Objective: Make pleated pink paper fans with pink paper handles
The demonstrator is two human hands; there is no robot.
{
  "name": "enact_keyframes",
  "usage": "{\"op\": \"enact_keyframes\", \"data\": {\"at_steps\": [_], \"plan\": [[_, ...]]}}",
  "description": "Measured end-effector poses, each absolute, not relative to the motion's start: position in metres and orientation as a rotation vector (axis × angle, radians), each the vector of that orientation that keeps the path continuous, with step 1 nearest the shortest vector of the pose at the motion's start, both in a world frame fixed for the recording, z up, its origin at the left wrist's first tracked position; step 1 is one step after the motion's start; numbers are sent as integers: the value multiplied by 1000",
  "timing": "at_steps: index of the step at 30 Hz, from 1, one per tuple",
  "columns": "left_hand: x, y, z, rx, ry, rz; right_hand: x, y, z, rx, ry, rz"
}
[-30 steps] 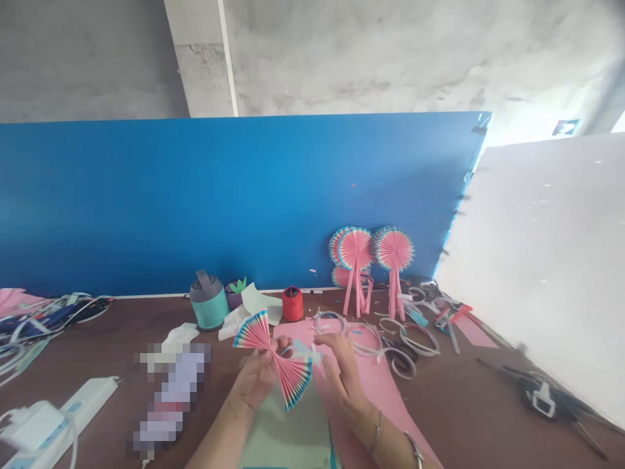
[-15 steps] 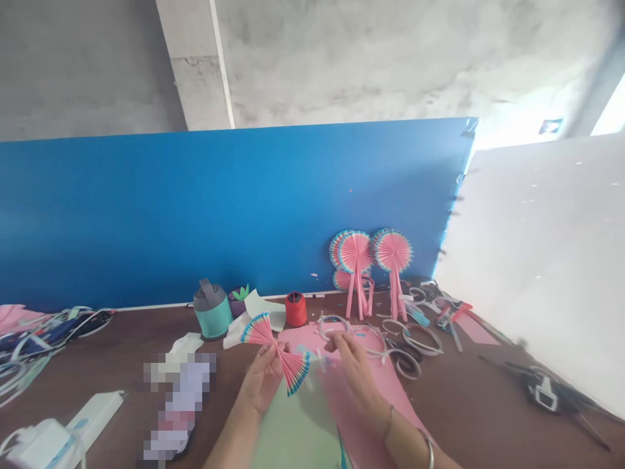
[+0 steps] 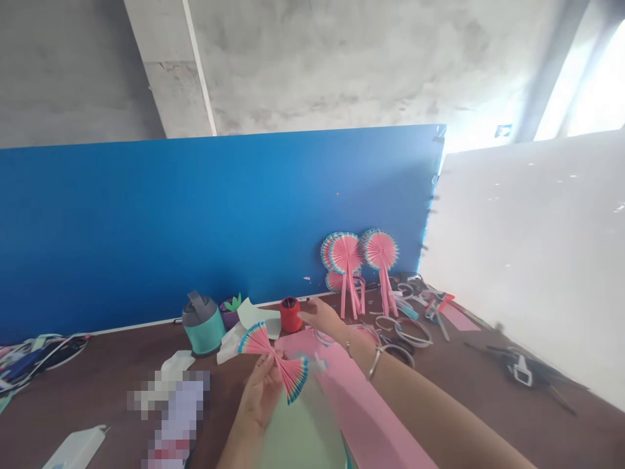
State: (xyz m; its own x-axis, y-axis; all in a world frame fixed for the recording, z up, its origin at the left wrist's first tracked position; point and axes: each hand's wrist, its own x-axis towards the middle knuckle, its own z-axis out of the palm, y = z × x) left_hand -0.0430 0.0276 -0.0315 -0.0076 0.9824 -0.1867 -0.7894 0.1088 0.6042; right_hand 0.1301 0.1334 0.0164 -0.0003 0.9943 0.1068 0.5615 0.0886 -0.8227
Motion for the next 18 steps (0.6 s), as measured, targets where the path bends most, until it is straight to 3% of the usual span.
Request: {"op": "enact_keyframes", "data": {"at_steps": [7,18], "plan": [[-45,29,-39,328,616,1452,74,147,29,-1672,-1812,425],[-40,29,-39,278,608,1445,125,183,17,-1311,-2151,531]]}}
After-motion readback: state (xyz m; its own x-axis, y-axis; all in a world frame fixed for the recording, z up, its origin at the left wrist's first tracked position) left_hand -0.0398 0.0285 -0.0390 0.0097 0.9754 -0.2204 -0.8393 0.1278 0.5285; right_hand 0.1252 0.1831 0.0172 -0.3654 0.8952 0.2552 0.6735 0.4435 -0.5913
